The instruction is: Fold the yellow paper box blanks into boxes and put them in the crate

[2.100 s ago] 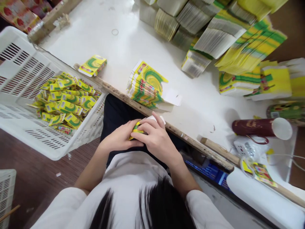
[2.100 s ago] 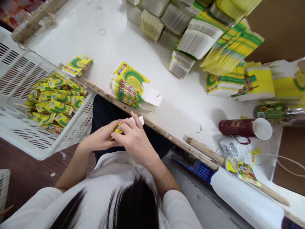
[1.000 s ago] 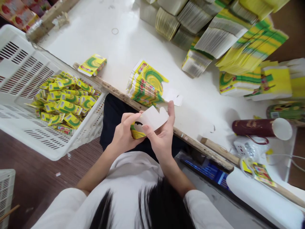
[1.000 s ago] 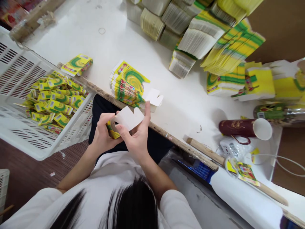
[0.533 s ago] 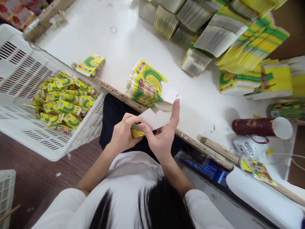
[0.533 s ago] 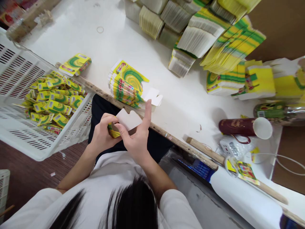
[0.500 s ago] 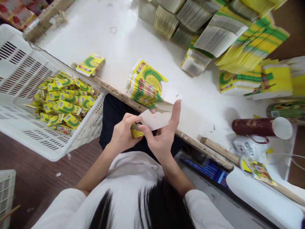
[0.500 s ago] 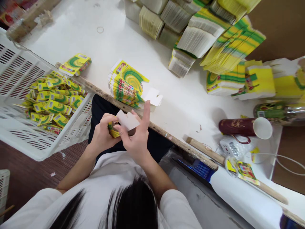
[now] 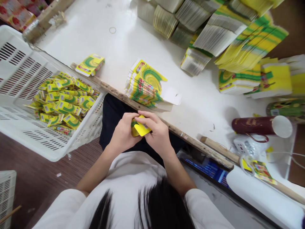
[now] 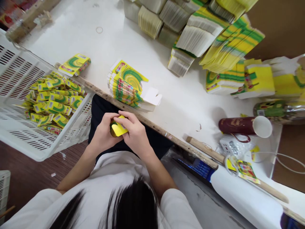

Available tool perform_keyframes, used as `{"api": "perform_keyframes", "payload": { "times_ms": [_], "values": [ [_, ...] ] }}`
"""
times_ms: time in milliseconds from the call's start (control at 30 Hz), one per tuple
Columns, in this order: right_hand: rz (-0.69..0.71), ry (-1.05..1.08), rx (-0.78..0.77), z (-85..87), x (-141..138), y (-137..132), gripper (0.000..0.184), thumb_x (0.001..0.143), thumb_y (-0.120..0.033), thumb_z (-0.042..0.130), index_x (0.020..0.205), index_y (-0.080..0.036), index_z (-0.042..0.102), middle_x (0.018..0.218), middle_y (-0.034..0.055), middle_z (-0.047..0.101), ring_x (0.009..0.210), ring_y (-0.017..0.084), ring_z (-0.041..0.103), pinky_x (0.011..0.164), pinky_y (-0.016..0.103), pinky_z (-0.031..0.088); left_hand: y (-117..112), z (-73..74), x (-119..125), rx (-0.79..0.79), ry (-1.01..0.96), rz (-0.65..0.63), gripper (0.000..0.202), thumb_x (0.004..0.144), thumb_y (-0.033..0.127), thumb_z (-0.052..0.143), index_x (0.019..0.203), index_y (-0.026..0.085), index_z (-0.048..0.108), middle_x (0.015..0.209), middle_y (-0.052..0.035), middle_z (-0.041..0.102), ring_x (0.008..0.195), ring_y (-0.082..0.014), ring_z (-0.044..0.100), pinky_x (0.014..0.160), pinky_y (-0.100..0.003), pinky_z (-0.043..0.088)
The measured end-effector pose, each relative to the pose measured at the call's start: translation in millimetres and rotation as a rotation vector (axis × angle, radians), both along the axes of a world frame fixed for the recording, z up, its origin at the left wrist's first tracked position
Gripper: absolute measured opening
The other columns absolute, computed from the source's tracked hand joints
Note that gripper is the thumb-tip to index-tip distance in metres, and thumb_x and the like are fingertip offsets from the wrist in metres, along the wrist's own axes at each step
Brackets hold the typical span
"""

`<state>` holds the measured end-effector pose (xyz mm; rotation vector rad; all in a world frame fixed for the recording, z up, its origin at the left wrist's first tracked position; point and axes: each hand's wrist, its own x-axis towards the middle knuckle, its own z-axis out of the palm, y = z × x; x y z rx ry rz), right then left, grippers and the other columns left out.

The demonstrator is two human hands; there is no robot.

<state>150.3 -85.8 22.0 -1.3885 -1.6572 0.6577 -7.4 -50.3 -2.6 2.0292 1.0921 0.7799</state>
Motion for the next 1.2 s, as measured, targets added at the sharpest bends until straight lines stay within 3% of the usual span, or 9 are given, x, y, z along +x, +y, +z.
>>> {"api": "perform_keyframes", "payload": {
  "times_ms": [100, 267, 433, 600, 700, 867, 967, 1100, 1200],
  "values": [
    [-0.031, -0.009, -0.020, -0.8, 5.1, 0.3, 0.040, 0.088, -0.008, 0.057, 0.120, -0.028, 0.070, 0.131, 0.0106, 0.066, 0.121, 0.023, 0.065, 0.102, 0.044, 0.055, 4.9, 2.5, -0.9, 0.014, 0.078, -0.014, 0.052, 0.071, 0.026, 0.076, 0.118, 0.022, 0.052, 0.111, -0.0079, 0.065, 0.101, -0.0268, 0.066, 0.083, -0.038, 0.053],
    [0.213, -0.139, -0.111, -4.0, 7.1, 1.1, 0.036, 0.092, -0.026, 0.065, 0.127, -0.022, 0.066, 0.156, 0.0171, 0.043, 0.145, 0.032, 0.042, 0.114, 0.054, 0.045, 7.3, 0.4, -7.5, -0.038, 0.149, 0.020, 0.051, 0.075, 0.041, 0.078, 0.117, 0.021, 0.057, 0.108, -0.0077, 0.069, 0.097, -0.0261, 0.068, 0.084, -0.038, 0.053],
    [0.074, -0.148, -0.063, -7.2, 8.5, 3.0, 0.026, 0.090, -0.033, 0.069, 0.114, -0.023, 0.072, 0.137, 0.0165, 0.057, 0.129, 0.031, 0.057, 0.106, 0.051, 0.051, 7.3, -0.2, -9.3, 0.021, 0.108, 0.102, 0.064, 0.074, 0.056, 0.078, 0.123, 0.021, 0.057, 0.116, -0.0104, 0.068, 0.105, -0.0288, 0.065, 0.095, -0.046, 0.050],
    [-0.085, -0.061, 0.016, -1.8, 7.7, 4.0, 0.025, 0.086, -0.040, 0.074, 0.105, -0.024, 0.074, 0.122, 0.0131, 0.061, 0.115, 0.028, 0.063, 0.094, 0.045, 0.057, 5.2, -8.5, -0.1, -0.065, -0.246, 0.286, 0.111, 0.058, 0.065, 0.086, 0.148, 0.027, 0.032, 0.150, -0.0175, 0.038, 0.130, -0.0331, 0.053, 0.100, -0.046, 0.052],
    [-0.143, -0.010, 0.063, 1.6, 5.6, 4.2, 0.025, 0.086, -0.042, 0.074, 0.103, -0.024, 0.074, 0.121, 0.0125, 0.062, 0.114, 0.027, 0.064, 0.094, 0.044, 0.057, 3.7, -12.1, 4.3, -0.102, -0.465, 0.345, 0.122, 0.052, 0.065, 0.088, 0.151, 0.034, 0.023, 0.158, -0.0168, 0.023, 0.139, -0.0358, 0.046, 0.108, -0.048, 0.048],
    [-0.217, 0.084, 0.057, 3.3, 6.0, 4.5, 0.026, 0.085, -0.045, 0.074, 0.101, -0.025, 0.075, 0.117, 0.0101, 0.062, 0.114, 0.027, 0.063, 0.098, 0.046, 0.054, 7.9, -8.3, 3.4, -0.200, -0.719, 0.364, 0.106, 0.055, 0.047, 0.095, 0.142, 0.039, 0.036, 0.152, -0.0115, 0.035, 0.138, -0.0356, 0.050, 0.113, -0.049, 0.044],
    [-0.260, 0.169, 0.066, 3.7, 0.9, 3.2, 0.027, 0.085, -0.048, 0.073, 0.102, -0.027, 0.075, 0.117, 0.0095, 0.061, 0.115, 0.027, 0.062, 0.099, 0.047, 0.054, 8.3, -2.6, 8.0, -0.381, -0.904, 0.393, 0.095, 0.059, 0.040, 0.094, 0.138, 0.039, 0.042, 0.150, -0.0088, 0.043, 0.137, -0.0329, 0.052, 0.109, -0.045, 0.048],
    [-0.241, 0.240, 0.028, 1.4, -16.7, -1.9, 0.032, 0.089, -0.053, 0.067, 0.108, -0.029, 0.074, 0.121, 0.0100, 0.060, 0.119, 0.028, 0.061, 0.100, 0.048, 0.054, 4.2, 10.6, 21.5, -0.687, -1.148, 0.401, 0.067, 0.073, 0.061, 0.079, 0.128, 0.032, 0.055, 0.134, -0.0068, 0.062, 0.129, -0.0275, 0.059, 0.105, -0.041, 0.051],
    [-0.083, 0.172, 0.020, -1.6, -26.2, -6.7, 0.034, 0.090, -0.050, 0.066, 0.117, -0.030, 0.072, 0.132, 0.0110, 0.056, 0.126, 0.030, 0.058, 0.103, 0.049, 0.053, 5.5, 22.1, 28.0, -0.731, -1.255, 0.474, 0.054, 0.081, 0.069, 0.065, 0.114, 0.027, 0.065, 0.107, -0.0037, 0.073, 0.112, -0.0235, 0.068, 0.104, -0.040, 0.052]
  ]
}}
